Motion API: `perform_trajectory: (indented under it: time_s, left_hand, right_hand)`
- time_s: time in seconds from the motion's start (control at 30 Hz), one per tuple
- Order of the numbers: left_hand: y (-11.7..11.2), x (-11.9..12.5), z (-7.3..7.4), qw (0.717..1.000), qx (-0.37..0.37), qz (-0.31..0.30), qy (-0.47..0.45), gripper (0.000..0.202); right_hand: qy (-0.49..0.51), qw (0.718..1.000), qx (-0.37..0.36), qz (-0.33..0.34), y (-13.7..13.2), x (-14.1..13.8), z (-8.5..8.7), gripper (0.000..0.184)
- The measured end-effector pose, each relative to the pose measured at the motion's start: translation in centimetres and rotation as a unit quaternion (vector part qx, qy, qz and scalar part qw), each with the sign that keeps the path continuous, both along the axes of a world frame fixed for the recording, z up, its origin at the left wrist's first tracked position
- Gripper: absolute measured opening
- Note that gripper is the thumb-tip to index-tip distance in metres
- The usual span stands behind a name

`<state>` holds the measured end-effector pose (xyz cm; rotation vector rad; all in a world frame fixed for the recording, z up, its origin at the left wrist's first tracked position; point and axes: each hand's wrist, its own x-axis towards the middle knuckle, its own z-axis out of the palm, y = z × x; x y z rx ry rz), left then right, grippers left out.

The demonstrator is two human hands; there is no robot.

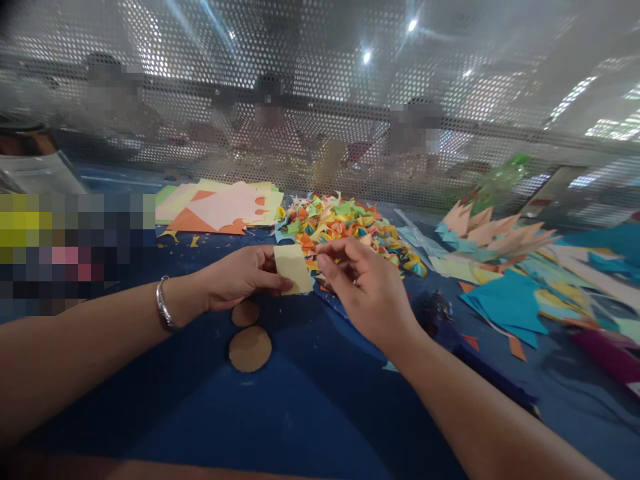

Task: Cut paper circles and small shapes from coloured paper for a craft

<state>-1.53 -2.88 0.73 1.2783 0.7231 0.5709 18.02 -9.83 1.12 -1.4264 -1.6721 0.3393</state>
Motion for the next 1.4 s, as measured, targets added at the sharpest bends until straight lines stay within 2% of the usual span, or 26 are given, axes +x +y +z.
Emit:
perform_trajectory:
  time_s: [0.17,0.3,0.43,0.73,0.87,0.93,1.03,1.13,1.17,1.23,1.3,1.4]
  left_hand:
    - [-0.3,0.0,0.2,1.0,-0.013,0.015,0.007,0.019]
    - [-0.3,0.1,0.4,0.999,-0.013,0.038,0.004,0.006]
    - [-0.2,0.2,0.7,0.998,-0.02,0.06,0.015,0.012]
    - [0.1,0.3,0.2,0.998,0.019,0.052,0.016,0.009]
    - [0.5,0.0,0.2,0.993,0.084,0.037,0.079,0.014]
    - [0.9,-0.4,0.2,0.97,0.179,0.019,0.162,0.024]
    - [1.5,-1.4,0.5,0.89,0.365,0.023,0.271,0.045]
    - [1.5,-2.2,1.6,0.823,0.463,0.025,0.328,0.051]
    - [1.4,-2.4,2.2,0.804,0.478,0.006,0.353,0.045]
    - [0.8,-2.6,3.4,0.784,0.471,-0.077,0.397,0.031]
    - [-0.1,-2.5,4.5,0.773,0.445,-0.171,0.418,0.032]
    - [-1.9,-2.2,5.3,0.766,0.434,-0.246,0.405,0.04]
  right_hand:
    - [0.026,0.999,0.018,-0.03,0.3,0.1,0.5,0.029]
    - [-0.019,1.0,0.0,0.005,0.4,0.3,-0.1,0.022]
    - [-0.081,0.995,-0.017,0.051,0.2,0.2,-0.5,0.018]
    - [-0.142,0.987,-0.015,0.078,-0.1,0.1,-0.2,0.015]
    - [-0.159,0.984,-0.008,0.081,-0.2,0.0,0.0,0.015]
    - [-0.171,0.982,-0.01,0.083,-0.3,0.0,0.1,0.015]
    - [-0.184,0.978,-0.014,0.098,-0.3,0.1,0.2,0.015]
    - [-0.2,0.972,-0.009,0.12,-0.4,0.1,0.3,0.015]
    - [-0.207,0.97,-0.006,0.125,-0.4,0.1,0.3,0.015]
    - [-0.216,0.968,-0.002,0.128,-0.4,0.0,0.3,0.015]
    - [-0.216,0.969,-0.005,0.121,-0.5,0.1,0.3,0.016]
    - [-0.208,0.973,-0.003,0.096,-0.4,0.3,0.4,0.018]
